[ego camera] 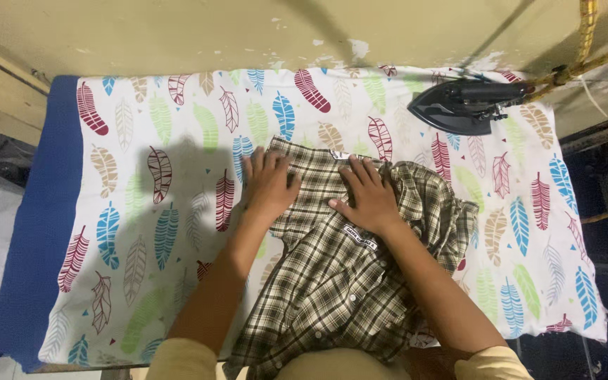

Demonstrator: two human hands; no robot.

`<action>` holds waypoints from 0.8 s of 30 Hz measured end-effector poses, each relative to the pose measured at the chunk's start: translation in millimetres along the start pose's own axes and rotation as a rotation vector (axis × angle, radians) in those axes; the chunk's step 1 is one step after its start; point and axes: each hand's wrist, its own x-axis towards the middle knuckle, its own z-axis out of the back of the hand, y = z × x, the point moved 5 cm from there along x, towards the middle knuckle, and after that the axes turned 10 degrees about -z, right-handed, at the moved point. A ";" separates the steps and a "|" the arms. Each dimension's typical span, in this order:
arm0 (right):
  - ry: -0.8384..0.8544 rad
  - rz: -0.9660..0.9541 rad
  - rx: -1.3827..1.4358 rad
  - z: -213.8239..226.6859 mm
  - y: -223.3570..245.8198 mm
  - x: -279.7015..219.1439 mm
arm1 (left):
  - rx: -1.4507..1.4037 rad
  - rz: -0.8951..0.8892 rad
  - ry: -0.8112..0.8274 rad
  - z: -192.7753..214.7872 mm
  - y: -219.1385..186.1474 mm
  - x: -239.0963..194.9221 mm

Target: The person irons a plaid shirt on a patterned ironing board. They repeatedly smooth the fabric, adjust the shirt's position, and use a black iron to press the body and sleeves before folding the shirt at the end.

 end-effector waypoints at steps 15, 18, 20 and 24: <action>-0.498 0.069 0.395 119.9 -167.9 109.7 | 0.000 -0.113 -0.280 -30.5 32.0 15.0; -0.653 0.111 -0.457 140.2 -233.1 148.6 | -0.136 -0.182 -0.357 -27.4 44.6 -7.7; -0.607 0.165 -0.529 129.5 -266.2 159.2 | -0.160 -0.159 -0.400 -21.5 56.5 -28.2; -0.192 -0.130 -0.114 107.6 -293.6 164.9 | -0.051 -0.064 -0.438 -11.3 72.2 -74.8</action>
